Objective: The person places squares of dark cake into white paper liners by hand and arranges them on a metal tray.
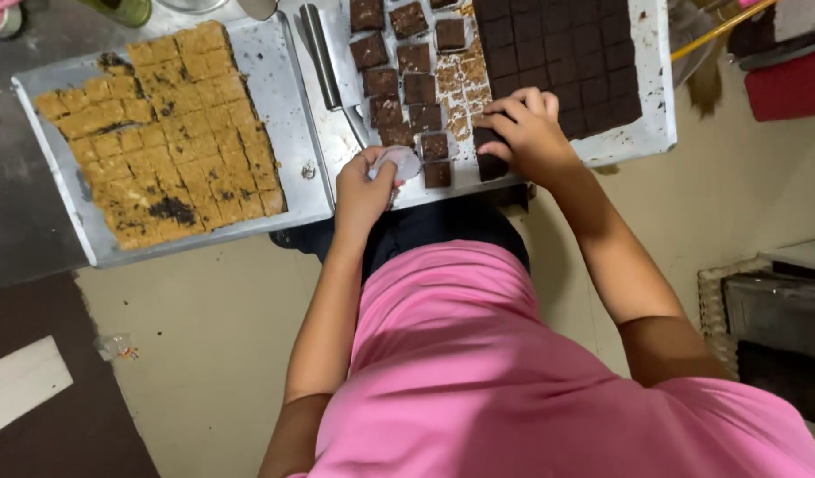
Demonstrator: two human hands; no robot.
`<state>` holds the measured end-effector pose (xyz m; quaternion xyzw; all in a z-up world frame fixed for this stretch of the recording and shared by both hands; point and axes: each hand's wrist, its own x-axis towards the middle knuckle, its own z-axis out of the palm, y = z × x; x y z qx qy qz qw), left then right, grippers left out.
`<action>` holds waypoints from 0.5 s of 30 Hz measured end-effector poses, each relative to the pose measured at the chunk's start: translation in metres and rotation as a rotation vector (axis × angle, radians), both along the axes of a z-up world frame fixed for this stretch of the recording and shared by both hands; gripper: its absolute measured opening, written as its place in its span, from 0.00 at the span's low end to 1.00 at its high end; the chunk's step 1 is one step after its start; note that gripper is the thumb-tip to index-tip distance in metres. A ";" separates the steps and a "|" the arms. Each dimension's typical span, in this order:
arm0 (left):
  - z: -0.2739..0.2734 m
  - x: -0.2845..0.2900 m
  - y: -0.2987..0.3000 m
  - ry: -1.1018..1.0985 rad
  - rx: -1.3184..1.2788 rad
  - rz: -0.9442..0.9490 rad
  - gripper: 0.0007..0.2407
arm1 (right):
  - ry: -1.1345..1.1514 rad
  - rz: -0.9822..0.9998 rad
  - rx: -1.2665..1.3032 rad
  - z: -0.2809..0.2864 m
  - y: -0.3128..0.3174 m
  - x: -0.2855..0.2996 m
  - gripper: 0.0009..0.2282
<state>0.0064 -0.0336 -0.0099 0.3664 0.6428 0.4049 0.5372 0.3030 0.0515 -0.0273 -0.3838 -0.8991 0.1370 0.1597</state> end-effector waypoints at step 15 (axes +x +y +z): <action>-0.009 -0.001 0.009 -0.046 -0.032 -0.002 0.12 | -0.255 0.101 -0.009 0.031 0.006 -0.011 0.37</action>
